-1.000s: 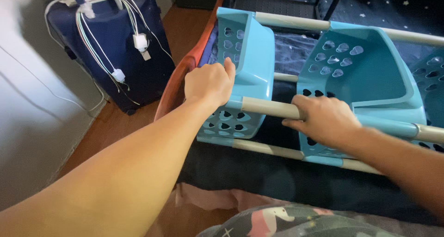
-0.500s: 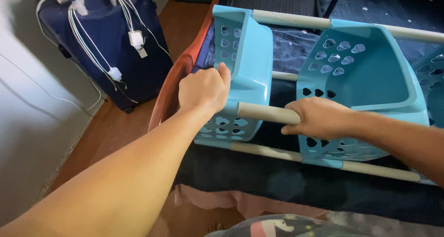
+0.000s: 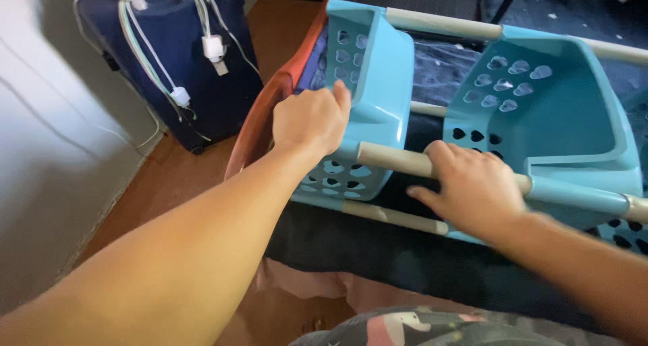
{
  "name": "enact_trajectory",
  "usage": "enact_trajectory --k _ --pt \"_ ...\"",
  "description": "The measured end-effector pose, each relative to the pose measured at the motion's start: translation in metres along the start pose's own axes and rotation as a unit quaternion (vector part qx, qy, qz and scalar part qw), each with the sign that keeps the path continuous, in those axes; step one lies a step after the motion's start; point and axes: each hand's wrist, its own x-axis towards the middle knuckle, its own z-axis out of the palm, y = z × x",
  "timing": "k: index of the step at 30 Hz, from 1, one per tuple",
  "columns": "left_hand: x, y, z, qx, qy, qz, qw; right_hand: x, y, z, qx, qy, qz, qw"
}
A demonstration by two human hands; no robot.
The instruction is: The person assembles a three-tier plastic storage rack by inserting white poles into blue basket frames and securing them. They align the baskets, slide the poles through the slots, and adjust the structure until it stands upright on a bed.
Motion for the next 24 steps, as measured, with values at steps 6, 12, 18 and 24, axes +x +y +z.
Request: enact_trajectory --k 6,12,18,24 --pt "-0.003 -0.006 -0.003 0.007 0.006 -0.002 1.000 0.023 -0.012 -0.004 -0.009 -0.259 0.155 0.953" --pt "-0.004 -0.011 0.002 0.003 0.033 0.000 0.999 0.040 -0.013 -0.023 0.069 -0.333 0.156 0.927" --pt "-0.003 -0.008 0.005 0.009 0.007 -0.007 1.000 0.046 0.001 -0.018 0.136 -0.423 0.196 0.874" --pt "-0.004 -0.005 0.003 0.010 -0.006 -0.012 1.000 0.047 0.022 0.006 0.215 -0.433 0.129 0.866"
